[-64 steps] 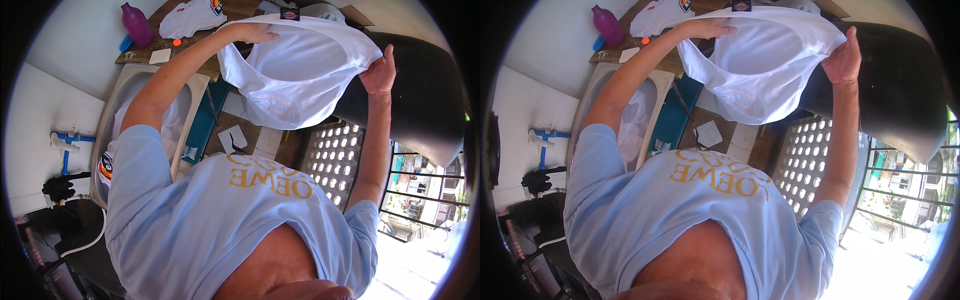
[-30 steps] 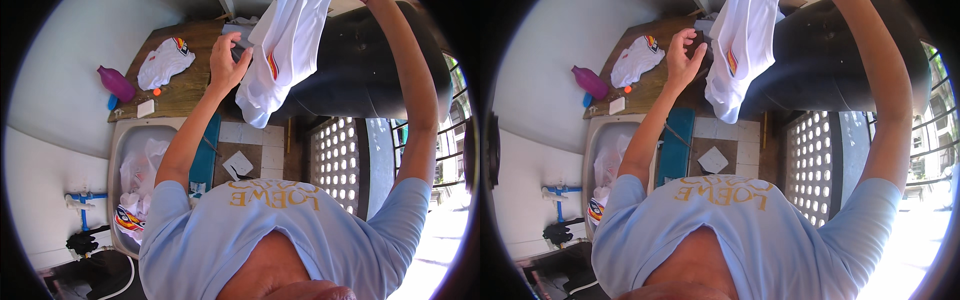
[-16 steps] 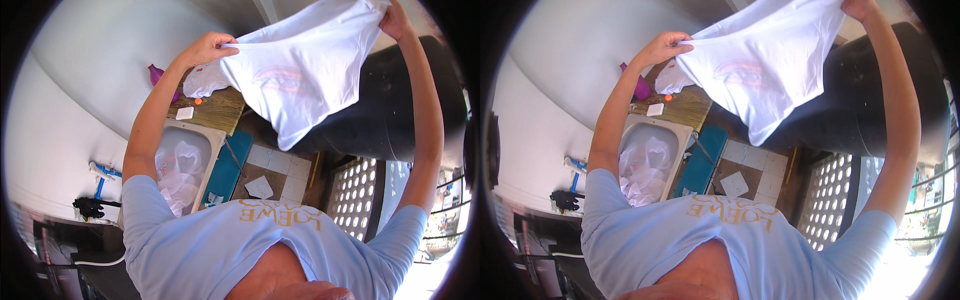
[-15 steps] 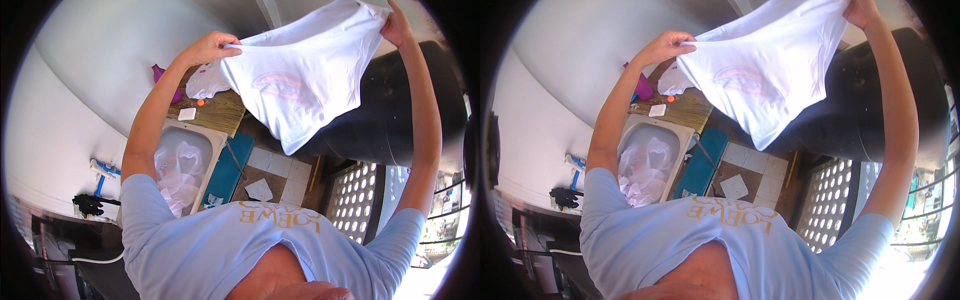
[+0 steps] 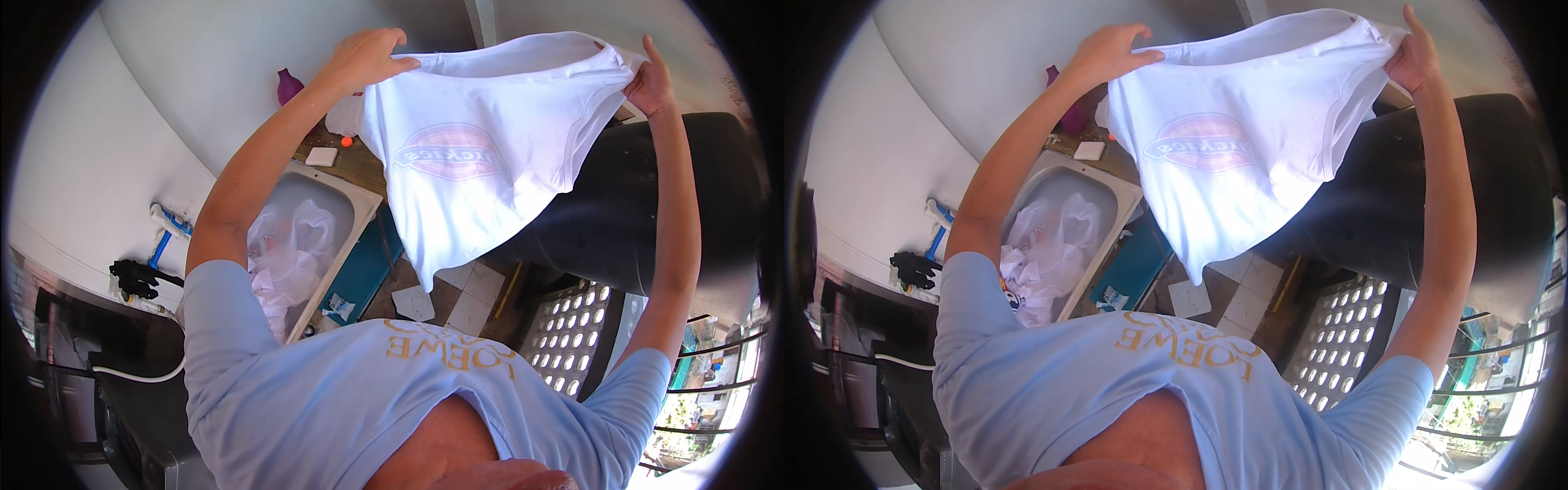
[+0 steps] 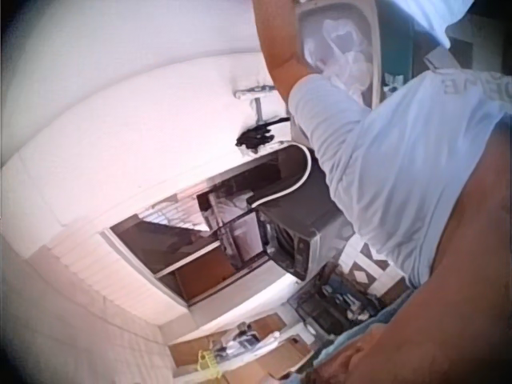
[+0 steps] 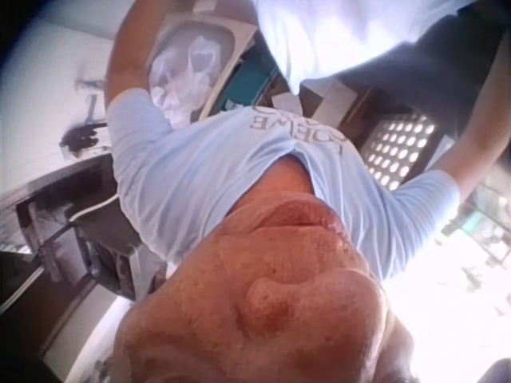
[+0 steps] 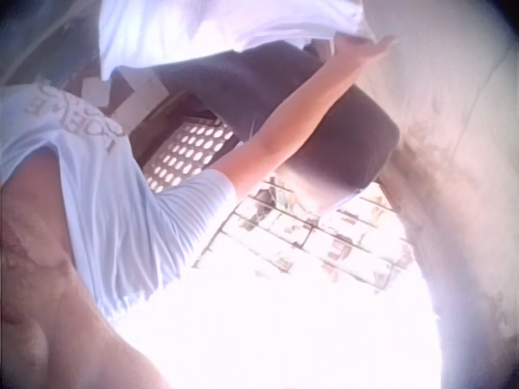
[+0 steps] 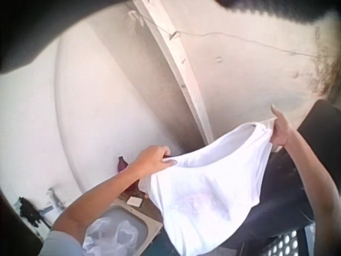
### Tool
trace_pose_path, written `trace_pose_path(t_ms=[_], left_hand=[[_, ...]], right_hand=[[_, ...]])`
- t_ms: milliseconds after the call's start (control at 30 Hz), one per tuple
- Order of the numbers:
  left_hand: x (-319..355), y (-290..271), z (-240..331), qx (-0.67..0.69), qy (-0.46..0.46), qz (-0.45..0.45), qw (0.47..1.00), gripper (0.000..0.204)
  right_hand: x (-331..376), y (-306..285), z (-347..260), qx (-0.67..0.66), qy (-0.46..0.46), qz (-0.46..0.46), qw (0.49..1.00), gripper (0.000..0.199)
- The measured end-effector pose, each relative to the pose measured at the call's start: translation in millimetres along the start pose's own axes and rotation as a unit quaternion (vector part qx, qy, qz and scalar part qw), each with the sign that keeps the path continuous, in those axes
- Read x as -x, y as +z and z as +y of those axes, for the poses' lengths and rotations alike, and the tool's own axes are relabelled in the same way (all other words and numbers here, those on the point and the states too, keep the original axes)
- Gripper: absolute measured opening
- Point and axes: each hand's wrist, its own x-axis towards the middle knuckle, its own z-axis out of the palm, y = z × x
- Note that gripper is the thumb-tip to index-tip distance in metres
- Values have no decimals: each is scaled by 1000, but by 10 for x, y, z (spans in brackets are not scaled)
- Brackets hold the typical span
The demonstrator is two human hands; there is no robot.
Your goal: The person washes white shirts by hand in a basin, applying liquid from a purple bottle to stains and scrubbing them before rinsing.
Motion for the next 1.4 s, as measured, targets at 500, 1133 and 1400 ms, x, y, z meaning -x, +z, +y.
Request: trace_pose_path(t_ms=[500,1133,1400], left_hand=[[-29,221,-502,403,-153,80,899,24],[1013,1283,598,533,-21,-23,845,45],[1071,1744,1520,657,-32,-62,750,51]], right_hand=[[-47,279,-191,71,26,-219,973,62],[202,955,-203,81,-61,-181,978,86],[471,865,-527,150,-101,-202,963,90]])
